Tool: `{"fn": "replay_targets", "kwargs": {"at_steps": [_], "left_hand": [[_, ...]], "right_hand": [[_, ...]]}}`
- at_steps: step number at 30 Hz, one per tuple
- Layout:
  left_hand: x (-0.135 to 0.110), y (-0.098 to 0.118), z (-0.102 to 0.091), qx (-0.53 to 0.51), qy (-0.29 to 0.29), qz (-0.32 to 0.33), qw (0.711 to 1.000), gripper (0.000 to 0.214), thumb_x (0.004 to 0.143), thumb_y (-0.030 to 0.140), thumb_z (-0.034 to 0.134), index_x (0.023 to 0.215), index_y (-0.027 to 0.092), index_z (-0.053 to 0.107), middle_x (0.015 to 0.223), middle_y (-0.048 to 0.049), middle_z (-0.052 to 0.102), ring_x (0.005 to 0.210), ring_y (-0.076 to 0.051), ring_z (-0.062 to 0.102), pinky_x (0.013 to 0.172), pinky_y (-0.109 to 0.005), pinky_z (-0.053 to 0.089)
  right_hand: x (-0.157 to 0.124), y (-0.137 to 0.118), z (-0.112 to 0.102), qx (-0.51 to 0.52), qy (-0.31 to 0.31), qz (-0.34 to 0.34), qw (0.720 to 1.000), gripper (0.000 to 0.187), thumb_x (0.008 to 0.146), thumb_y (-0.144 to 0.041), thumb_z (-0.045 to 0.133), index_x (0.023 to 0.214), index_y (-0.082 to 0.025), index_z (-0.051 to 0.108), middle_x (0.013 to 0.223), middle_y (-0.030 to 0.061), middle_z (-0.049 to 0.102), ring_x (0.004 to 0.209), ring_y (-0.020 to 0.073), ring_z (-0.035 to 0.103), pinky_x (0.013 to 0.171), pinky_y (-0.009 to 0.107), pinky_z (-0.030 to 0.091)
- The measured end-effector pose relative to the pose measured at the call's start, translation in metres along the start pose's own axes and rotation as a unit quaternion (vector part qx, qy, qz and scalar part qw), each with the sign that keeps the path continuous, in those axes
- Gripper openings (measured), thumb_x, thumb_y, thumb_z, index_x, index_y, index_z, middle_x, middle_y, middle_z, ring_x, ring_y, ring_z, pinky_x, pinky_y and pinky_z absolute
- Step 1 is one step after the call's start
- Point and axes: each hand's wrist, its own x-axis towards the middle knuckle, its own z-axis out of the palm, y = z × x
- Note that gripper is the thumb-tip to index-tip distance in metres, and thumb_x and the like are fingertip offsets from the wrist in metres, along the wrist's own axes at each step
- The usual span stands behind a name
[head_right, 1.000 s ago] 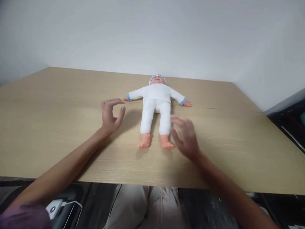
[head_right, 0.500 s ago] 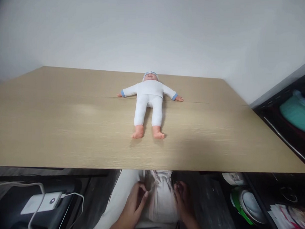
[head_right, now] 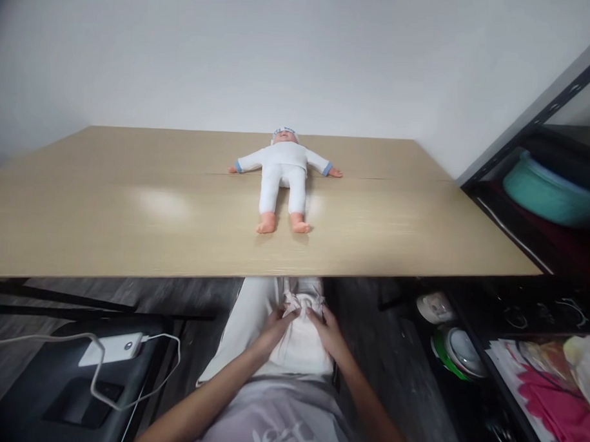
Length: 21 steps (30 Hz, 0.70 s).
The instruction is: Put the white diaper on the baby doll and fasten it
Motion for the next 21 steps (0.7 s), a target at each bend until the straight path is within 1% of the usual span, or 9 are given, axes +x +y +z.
{"fn": "replay_targets", "kwargs": {"at_steps": [2,4,7,9,10,12,15,18,21], "left_hand": [[-0.038,0.014,0.001,-0.027,-0.015,0.029,0.999,0.072,0.075,0.075,0.091,0.117,0.021,0.071,0.126,-0.0150,0.081,0.124,-0.037,0.075,0.109,-0.046,0.058],[-0.080,0.031,0.001,-0.050,-0.046,0.077,0.995,0.070,0.085,0.065,0.089,0.136,0.021,0.070,0.136,-0.0155,0.079,0.132,-0.037,0.073,0.114,-0.047,0.057],[-0.132,0.055,0.000,-0.052,-0.080,0.144,0.985,0.074,0.090,0.056,0.090,0.151,0.025,0.065,0.145,-0.0144,0.076,0.138,-0.036,0.071,0.118,-0.045,0.056],[-0.149,0.065,-0.002,-0.044,-0.081,0.172,0.981,0.076,0.089,0.053,0.091,0.154,0.025,0.063,0.147,-0.0138,0.075,0.138,-0.036,0.071,0.118,-0.043,0.057],[-0.151,0.069,-0.003,-0.044,-0.076,0.180,0.980,0.078,0.088,0.052,0.092,0.154,0.025,0.062,0.148,-0.0137,0.074,0.139,-0.036,0.071,0.118,-0.043,0.057],[-0.147,0.075,-0.006,-0.054,-0.065,0.179,0.980,0.082,0.087,0.051,0.094,0.156,0.025,0.059,0.151,-0.0134,0.073,0.142,-0.035,0.069,0.118,-0.041,0.057],[-0.124,0.086,-0.014,-0.073,-0.059,0.145,0.985,0.085,0.086,0.053,0.094,0.157,0.026,0.056,0.152,-0.0125,0.072,0.143,-0.035,0.069,0.120,-0.042,0.056],[-0.094,0.095,-0.024,-0.087,-0.059,0.083,0.991,0.083,0.079,0.057,0.097,0.146,0.024,0.060,0.137,-0.0115,0.080,0.130,-0.035,0.077,0.116,-0.046,0.058],[-0.069,0.098,-0.034,-0.107,-0.038,0.026,0.993,0.082,0.071,0.061,0.100,0.133,0.023,0.061,0.117,-0.0091,0.085,0.112,-0.035,0.082,0.106,-0.046,0.062]], "right_hand": [[-0.031,-0.023,-0.004,0.002,-0.017,-0.046,0.999,0.067,0.088,-0.075,0.082,0.123,-0.018,0.080,0.120,0.0138,0.085,0.113,0.0341,0.079,0.098,0.045,0.065],[-0.066,-0.046,-0.009,-0.006,-0.037,-0.092,0.995,0.053,0.098,-0.061,0.080,0.130,-0.019,0.078,0.121,0.0120,0.085,0.111,0.0316,0.080,0.092,0.039,0.066],[-0.110,-0.072,-0.012,-0.017,-0.029,-0.171,0.985,0.042,0.097,-0.049,0.083,0.129,-0.021,0.079,0.112,0.0070,0.086,0.098,0.0258,0.080,0.083,0.031,0.066],[-0.123,-0.084,-0.008,-0.027,-0.010,-0.212,0.977,0.040,0.095,-0.044,0.085,0.127,-0.022,0.079,0.106,0.0044,0.086,0.090,0.0229,0.079,0.079,0.028,0.065],[-0.125,-0.089,-0.005,-0.033,-0.002,-0.225,0.974,0.039,0.094,-0.043,0.086,0.127,-0.022,0.079,0.106,0.0038,0.086,0.089,0.0224,0.079,0.079,0.027,0.065],[-0.120,-0.099,0.004,-0.039,0.016,-0.243,0.969,0.039,0.095,-0.042,0.086,0.127,-0.022,0.078,0.109,0.0041,0.086,0.092,0.0226,0.080,0.082,0.027,0.065],[-0.098,-0.113,0.021,-0.033,0.029,-0.244,0.969,0.042,0.097,-0.046,0.084,0.130,-0.021,0.076,0.117,0.0062,0.086,0.102,0.0245,0.081,0.087,0.029,0.066],[-0.071,-0.120,0.034,-0.034,0.021,-0.222,0.974,0.046,0.098,-0.053,0.081,0.129,-0.020,0.074,0.122,0.0085,0.085,0.108,0.0272,0.080,0.091,0.032,0.065],[-0.048,-0.114,0.037,-0.054,0.002,-0.185,0.981,0.046,0.099,-0.060,0.076,0.123,-0.020,0.073,0.115,0.0091,0.085,0.105,0.0289,0.080,0.089,0.034,0.064]]}}
